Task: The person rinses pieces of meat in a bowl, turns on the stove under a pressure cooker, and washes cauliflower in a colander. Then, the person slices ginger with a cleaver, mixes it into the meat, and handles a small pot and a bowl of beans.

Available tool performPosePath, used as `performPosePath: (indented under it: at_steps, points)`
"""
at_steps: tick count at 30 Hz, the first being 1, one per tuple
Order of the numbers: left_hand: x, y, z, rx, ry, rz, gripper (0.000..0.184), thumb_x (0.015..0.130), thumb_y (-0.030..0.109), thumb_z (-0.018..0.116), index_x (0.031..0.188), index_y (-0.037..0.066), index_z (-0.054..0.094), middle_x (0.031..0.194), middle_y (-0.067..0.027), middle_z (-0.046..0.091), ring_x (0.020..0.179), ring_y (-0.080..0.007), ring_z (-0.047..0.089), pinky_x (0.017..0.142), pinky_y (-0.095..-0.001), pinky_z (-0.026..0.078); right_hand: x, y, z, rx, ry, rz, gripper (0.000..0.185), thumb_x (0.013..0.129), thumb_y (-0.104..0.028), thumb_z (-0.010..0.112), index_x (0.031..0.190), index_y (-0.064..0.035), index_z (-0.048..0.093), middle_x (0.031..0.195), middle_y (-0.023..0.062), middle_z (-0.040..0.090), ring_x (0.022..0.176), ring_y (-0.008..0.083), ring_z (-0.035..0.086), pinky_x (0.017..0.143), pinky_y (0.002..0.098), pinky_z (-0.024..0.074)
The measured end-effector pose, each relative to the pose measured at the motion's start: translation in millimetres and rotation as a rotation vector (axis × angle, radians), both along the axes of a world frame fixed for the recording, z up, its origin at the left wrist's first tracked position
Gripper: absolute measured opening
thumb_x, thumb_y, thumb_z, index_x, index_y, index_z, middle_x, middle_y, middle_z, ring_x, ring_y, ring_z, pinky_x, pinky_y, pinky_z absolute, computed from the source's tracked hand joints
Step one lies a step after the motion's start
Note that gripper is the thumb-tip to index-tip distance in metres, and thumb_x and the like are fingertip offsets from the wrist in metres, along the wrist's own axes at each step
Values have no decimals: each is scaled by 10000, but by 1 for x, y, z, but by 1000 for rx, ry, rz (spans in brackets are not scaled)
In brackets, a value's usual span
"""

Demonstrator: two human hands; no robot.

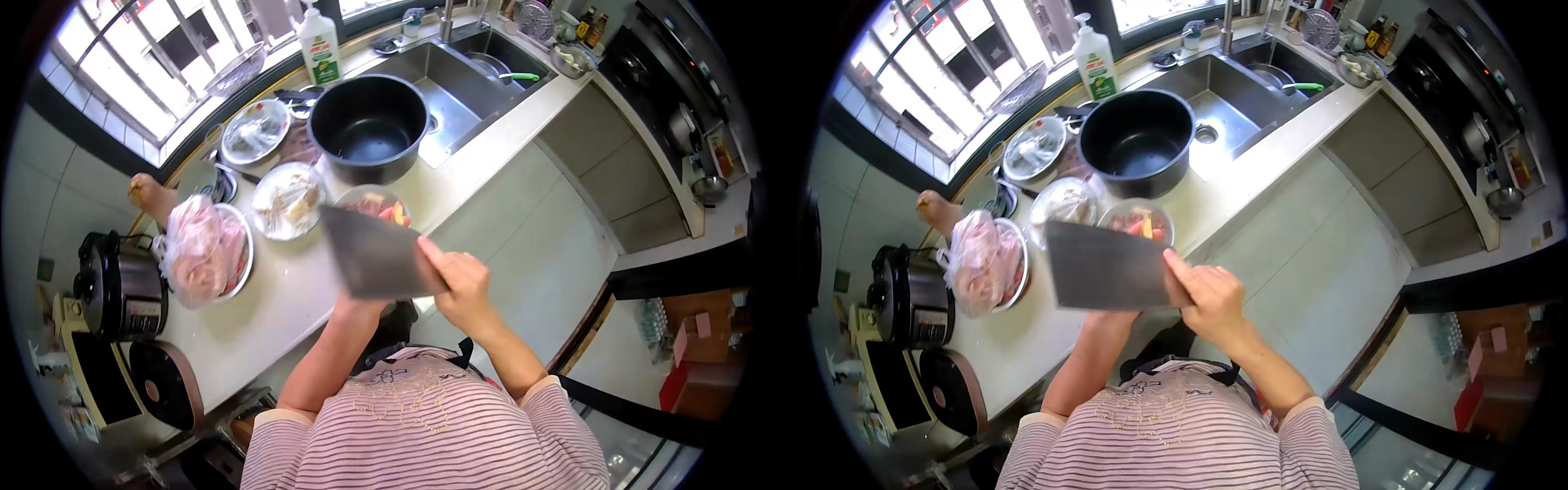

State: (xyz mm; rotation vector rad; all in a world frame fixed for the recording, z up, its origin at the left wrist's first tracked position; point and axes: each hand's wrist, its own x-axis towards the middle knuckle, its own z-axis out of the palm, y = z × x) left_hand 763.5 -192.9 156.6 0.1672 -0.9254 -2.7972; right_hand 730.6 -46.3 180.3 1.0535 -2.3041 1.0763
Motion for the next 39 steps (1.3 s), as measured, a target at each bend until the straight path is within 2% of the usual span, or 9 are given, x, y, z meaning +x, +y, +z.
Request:
performPosePath:
  at_steps: [2,3,6,7,11,16,22,25,39]
  points:
    - [-25,-1,-7,-344,71,-13,367,942,219,463,1231,-9,468,1174,-101,540,1058,-155,526,918,-256,423,-21,4,-4,99,54,10,591,581,16,605,1166,-71,597,591,43,483,499,201,481,483,317,337]
    - [-34,0,-6,-236,31,-11,366,934,217,490,1204,-31,493,1187,-109,539,995,-168,578,820,-252,494,-35,3,-3,83,111,5,632,547,8,588,1172,-83,593,549,27,386,475,195,432,473,316,297]
    - [-63,7,-12,96,-29,-40,357,936,187,470,1213,-38,487,1208,-134,536,982,-178,598,791,-270,514,-73,11,4,208,140,72,618,560,2,589,1170,-96,598,547,22,386,475,186,434,478,312,298]
    - [-82,-3,-30,445,144,-304,378,946,221,449,1222,-36,472,1169,-147,569,974,-195,613,793,-285,524,-84,13,0,219,150,93,596,580,-10,599,1168,-108,600,542,17,376,465,178,425,478,309,293]
    - [-83,7,-88,515,-215,-184,462,924,230,507,1299,-7,378,1219,-120,508,1031,-148,550,868,-256,474,-110,13,-9,223,102,171,552,611,-33,622,1157,-111,604,537,7,378,454,169,421,478,305,297]
    - [-74,5,-67,617,57,-203,491,908,262,526,1300,-1,390,1183,-114,533,1030,-175,565,876,-287,488,-129,10,-26,181,-20,353,513,630,-48,638,1139,-108,612,535,5,394,451,166,432,455,308,297]
    - [-45,54,-31,-45,-372,445,511,929,331,463,1316,4,391,1209,-134,534,1067,-192,560,911,-303,474,-144,14,-43,151,-148,655,548,589,-35,619,1132,-110,615,543,13,427,458,177,457,437,320,305]
    - [-32,68,-68,57,-285,525,528,934,352,445,1325,3,385,1242,-149,515,1076,-195,559,921,-311,468,-145,17,-48,141,-183,731,572,573,-32,611,1138,-118,613,542,9,428,465,178,464,440,314,317]
    - [3,83,-90,316,-316,675,388,922,346,475,1185,61,502,1114,-61,584,1008,-172,580,874,-307,482,-136,17,-75,196,-81,746,592,569,-49,635,1153,-139,602,562,10,450,491,187,496,449,323,348]
